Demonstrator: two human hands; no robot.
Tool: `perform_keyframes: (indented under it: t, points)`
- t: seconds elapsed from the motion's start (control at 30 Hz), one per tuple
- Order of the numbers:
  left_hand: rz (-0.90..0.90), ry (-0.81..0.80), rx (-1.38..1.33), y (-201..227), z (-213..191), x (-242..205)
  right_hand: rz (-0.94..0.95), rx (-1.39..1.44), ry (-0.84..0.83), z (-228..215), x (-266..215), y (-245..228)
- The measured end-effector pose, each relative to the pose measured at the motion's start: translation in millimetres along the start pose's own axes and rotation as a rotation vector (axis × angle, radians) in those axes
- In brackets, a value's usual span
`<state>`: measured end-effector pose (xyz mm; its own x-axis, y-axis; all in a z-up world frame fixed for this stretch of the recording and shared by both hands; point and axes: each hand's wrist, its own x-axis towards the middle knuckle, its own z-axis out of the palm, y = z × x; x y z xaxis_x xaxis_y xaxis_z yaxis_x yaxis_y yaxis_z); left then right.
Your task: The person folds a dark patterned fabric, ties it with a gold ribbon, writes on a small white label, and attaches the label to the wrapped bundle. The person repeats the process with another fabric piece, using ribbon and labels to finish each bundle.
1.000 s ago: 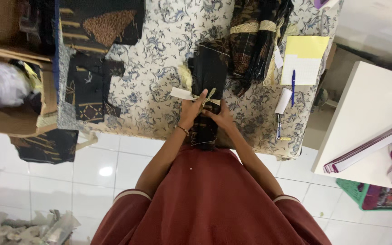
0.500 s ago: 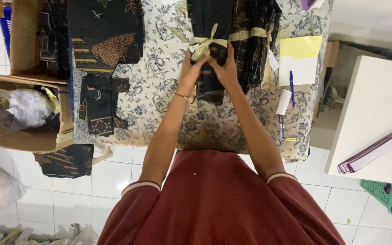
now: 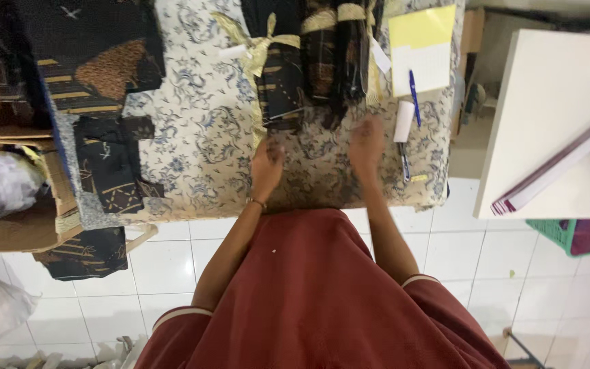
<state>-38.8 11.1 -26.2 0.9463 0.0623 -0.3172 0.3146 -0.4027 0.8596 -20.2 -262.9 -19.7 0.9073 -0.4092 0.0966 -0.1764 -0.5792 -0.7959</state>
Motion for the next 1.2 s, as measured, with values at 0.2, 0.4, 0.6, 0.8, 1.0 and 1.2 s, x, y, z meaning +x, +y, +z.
perform_keyframes:
  t: [0.2, 0.4, 0.6, 0.8, 1.0, 1.2]
  points:
    - [0.066, -0.186, 0.194, -15, 19, -61, 0.126, -0.458, 0.111, -84, 71, 124]
    - [0.085, -0.273, 0.193, -5, 19, -77, 0.107, -0.650, -0.172, -67, 111, 154]
    - [-0.025, -0.233, 0.175, -21, -7, -93, 0.214, -0.645, -0.162, -58, 113, 129]
    - [-0.144, -0.224, 0.213, -43, -26, -107, 0.434, -0.703, -0.207, -45, 116, 107]
    - [-0.087, -0.230, 0.191, -45, -15, -103, 0.241, -0.637, -0.086, -38, 104, 105]
    - [-0.154, -0.326, 0.184, -31, -19, -94, 0.209, -0.571, -0.096, -38, 98, 102]
